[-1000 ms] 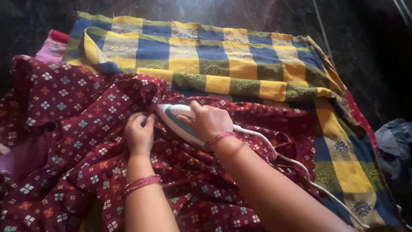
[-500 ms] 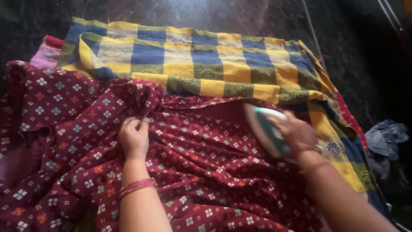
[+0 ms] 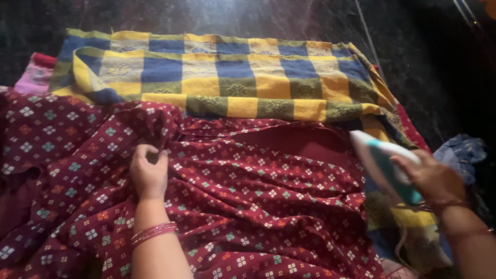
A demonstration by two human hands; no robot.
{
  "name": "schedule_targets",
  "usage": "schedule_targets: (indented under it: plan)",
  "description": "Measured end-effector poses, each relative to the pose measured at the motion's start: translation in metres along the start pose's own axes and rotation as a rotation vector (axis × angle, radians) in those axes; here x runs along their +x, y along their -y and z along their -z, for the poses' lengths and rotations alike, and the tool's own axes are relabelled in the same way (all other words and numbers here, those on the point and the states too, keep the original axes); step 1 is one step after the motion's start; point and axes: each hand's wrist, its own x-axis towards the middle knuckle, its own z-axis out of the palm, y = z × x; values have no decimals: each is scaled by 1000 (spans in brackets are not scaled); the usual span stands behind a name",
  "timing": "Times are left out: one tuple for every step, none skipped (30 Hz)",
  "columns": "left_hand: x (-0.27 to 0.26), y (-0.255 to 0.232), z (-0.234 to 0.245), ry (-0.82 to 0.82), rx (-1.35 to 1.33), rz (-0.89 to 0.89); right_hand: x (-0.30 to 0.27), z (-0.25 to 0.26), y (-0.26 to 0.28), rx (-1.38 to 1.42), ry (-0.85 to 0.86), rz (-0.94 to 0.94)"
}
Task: The person irons a maroon patterned garment laid out on a checkered mat on the floor. They use a white electric iron to smooth the fabric, frequently adjusting the cloth with their left hand to manage wrinkles and position the garment for ironing.
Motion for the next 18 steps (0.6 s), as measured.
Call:
schedule_targets:
  plan:
    - [-1,0,1,-7,1,0,-3,2,11,27,23,49]
    - [-2,0,1,-13,2,-1,-7,2,24,54,46,98]
    - [-2,0,0,-11,10,-1,-16,-1,40,96,32,188]
    - [-2,0,0,-8,19,-1,-28,-4,54,138,19,277]
    - [-2,-1,0,-7,29,0,-37,-8,66,92,-13,336]
    - [-1,-3,1,1,52,13,-47,-13,77,45,-45,394]
    - [0,-8,3,12,74,23,-50,-16,81,0,-78,448]
    - [2,-15,4,22,97,33,-48,-16,77,-30,-76,388]
    - [4,-26,2,-57,203,-45,-45,-14,66,-60,-75,327]
    - [7,-40,-1,-137,308,-123,-41,-11,54,-90,-74,266]
    - [10,-57,-7,-217,410,-202,-38,-3,35,-93,-45,171]
    - [12,-77,-16,-177,341,-316,-36,6,18,-97,-15,76]
    - [9,-100,-31,-140,268,-429,-31,17,1,-14,38,-96]
    - [-1,-125,-52,-111,167,-523,-26,29,-16,71,89,-268]
    - [-18,-148,-74,-7,17,-595,-27,37,-30,125,16,-310]
    - [-37,-172,-100,195,-27,-645,-27,44,-43,178,-57,-352]
    - [-60,-193,-124,319,7,-706,-27,50,-52,239,-131,-397]
    - [-91,-211,-140,533,271,-801,-26,54,-60,307,-169,-394]
